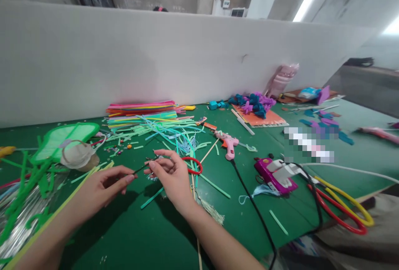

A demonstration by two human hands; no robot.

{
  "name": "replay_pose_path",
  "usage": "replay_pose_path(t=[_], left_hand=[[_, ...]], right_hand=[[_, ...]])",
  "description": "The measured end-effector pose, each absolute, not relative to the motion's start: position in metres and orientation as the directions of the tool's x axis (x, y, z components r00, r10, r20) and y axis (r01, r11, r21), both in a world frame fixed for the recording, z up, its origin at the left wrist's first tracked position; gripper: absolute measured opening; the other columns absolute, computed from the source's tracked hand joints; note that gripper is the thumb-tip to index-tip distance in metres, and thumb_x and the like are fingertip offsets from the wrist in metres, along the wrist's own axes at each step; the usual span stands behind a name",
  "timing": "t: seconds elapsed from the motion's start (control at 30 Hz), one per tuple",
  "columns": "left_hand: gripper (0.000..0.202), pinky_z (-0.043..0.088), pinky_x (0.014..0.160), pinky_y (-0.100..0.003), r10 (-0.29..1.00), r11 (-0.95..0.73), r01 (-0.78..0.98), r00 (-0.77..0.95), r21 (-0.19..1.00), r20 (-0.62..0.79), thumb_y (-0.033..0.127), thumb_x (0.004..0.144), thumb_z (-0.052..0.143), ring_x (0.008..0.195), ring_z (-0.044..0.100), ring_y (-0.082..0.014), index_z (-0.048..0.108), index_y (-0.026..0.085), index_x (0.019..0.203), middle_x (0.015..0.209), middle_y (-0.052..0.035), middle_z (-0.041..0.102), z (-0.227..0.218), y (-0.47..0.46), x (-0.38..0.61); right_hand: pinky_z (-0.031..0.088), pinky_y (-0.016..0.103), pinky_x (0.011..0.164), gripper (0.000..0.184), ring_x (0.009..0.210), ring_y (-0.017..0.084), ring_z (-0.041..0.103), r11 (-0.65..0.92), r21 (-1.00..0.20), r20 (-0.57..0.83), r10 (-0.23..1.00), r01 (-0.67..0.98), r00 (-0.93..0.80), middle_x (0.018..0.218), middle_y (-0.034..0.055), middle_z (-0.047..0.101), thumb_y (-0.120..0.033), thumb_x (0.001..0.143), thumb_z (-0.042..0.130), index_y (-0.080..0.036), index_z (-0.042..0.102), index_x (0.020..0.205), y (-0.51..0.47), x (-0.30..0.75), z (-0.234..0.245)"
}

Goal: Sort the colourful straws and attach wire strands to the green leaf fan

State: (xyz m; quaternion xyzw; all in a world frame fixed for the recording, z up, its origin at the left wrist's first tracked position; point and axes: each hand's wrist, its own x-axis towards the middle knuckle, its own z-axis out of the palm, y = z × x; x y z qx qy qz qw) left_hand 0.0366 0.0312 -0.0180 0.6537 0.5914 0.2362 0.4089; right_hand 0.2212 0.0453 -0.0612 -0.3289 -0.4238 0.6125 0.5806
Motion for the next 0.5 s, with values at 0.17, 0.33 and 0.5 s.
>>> replay_pose_path(t=[0.17, 0.33, 0.5], left_hand=[[0.03, 0.038, 0.057, -0.022, 0.96, -0.038, 0.598, 0.245, 0.801, -0.137, 0.05, 0.083, 0.057, 0.064, 0.057, -0.0152, 0.068, 0.022, 0.09, 0.068, 0.002, 0.065, -0.021, 0.028, 0.038], [0.033, 0.038, 0.06, -0.023, 0.963, -0.041, 0.663, 0.226, 0.747, -0.147, 0.053, 0.083, 0.056, 0.064, 0.057, -0.0154, 0.069, 0.023, 0.079, 0.066, 0.0019, 0.065, -0.022, 0.028, 0.034], [0.033, 0.04, 0.062, -0.024, 0.967, -0.051, 0.669, 0.217, 0.742, -0.129, 0.053, 0.081, 0.058, 0.065, 0.058, -0.0156, 0.068, 0.022, 0.075, 0.065, 0.0014, 0.066, -0.021, 0.032, 0.028]], right_hand=[[0.048, 0.022, 0.056, 0.023, 0.061, 0.011, 0.059, -0.017, -0.968, 0.05, 0.964, -0.25, -0.26, 0.072, -0.0006, 0.067, -0.037, 0.069, 0.077, -0.019, 0.071, 0.083, 0.04, 0.217, -0.058], [0.043, 0.022, 0.051, 0.025, 0.054, 0.01, 0.053, -0.019, -0.979, 0.029, 0.972, -0.201, -0.231, 0.065, -0.0015, 0.063, -0.041, 0.069, 0.077, -0.018, 0.07, 0.076, 0.044, 0.221, -0.055], [0.045, 0.022, 0.057, 0.021, 0.058, 0.009, 0.055, 0.052, -0.927, 0.069, 0.997, -0.372, -0.034, 0.066, -0.0009, 0.064, -0.038, 0.072, 0.076, -0.018, 0.068, 0.073, 0.058, 0.244, -0.054]])
